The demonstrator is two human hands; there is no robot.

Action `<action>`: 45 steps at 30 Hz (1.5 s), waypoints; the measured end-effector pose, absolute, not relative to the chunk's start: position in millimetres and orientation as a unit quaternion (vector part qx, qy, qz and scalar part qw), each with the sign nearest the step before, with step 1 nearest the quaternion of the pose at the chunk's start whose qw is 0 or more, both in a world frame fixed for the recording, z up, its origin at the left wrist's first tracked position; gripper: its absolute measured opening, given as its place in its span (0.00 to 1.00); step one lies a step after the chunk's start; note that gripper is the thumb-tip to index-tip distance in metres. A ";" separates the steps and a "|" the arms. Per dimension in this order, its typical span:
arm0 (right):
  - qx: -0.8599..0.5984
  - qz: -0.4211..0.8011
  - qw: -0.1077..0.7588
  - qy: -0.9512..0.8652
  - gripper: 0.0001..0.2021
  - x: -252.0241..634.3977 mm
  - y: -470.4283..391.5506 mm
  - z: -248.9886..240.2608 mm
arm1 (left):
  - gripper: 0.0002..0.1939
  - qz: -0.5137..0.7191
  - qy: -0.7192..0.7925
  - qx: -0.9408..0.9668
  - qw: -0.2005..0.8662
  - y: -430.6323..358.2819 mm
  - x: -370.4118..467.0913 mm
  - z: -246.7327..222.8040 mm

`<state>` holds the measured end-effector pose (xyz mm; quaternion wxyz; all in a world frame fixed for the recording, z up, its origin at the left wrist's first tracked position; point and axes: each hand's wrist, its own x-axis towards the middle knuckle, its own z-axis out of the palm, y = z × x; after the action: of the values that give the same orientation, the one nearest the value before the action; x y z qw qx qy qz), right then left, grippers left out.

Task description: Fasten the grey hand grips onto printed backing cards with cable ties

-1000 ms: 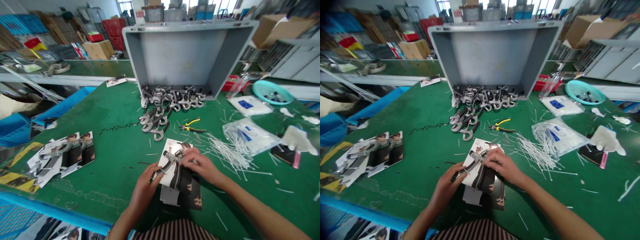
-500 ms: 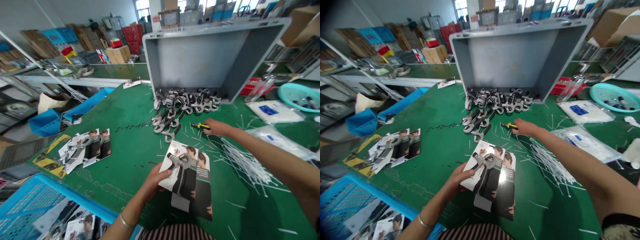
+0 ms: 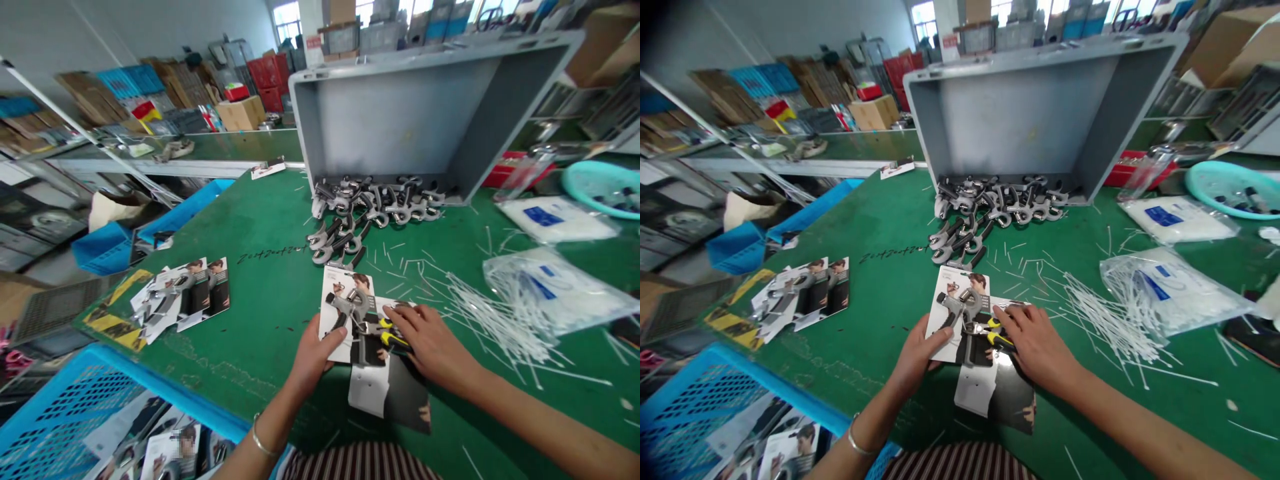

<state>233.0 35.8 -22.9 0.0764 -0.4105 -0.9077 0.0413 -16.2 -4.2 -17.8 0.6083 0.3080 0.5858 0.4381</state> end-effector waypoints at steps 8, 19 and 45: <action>-0.466 0.039 0.119 -0.876 0.34 220.8 24.1 -33.4 | 0.23 0.462 0.572 0.328 0.593 -6.9 -16.6 -10.8; -0.472 0.118 0.081 -0.870 0.18 220.5 36.7 -36.4 | 0.21 0.457 0.566 0.357 0.586 -4.6 -17.4 -9.0; -0.500 0.226 0.216 -0.808 0.24 172.4 -2.5 -25.9 | 0.24 0.688 0.437 0.214 0.539 4.8 9.8 -8.6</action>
<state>172.4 -2.5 -25.9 0.2160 -0.5000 -0.8077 0.2256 9.8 4.8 -8.6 0.5391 0.2139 0.4366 0.6878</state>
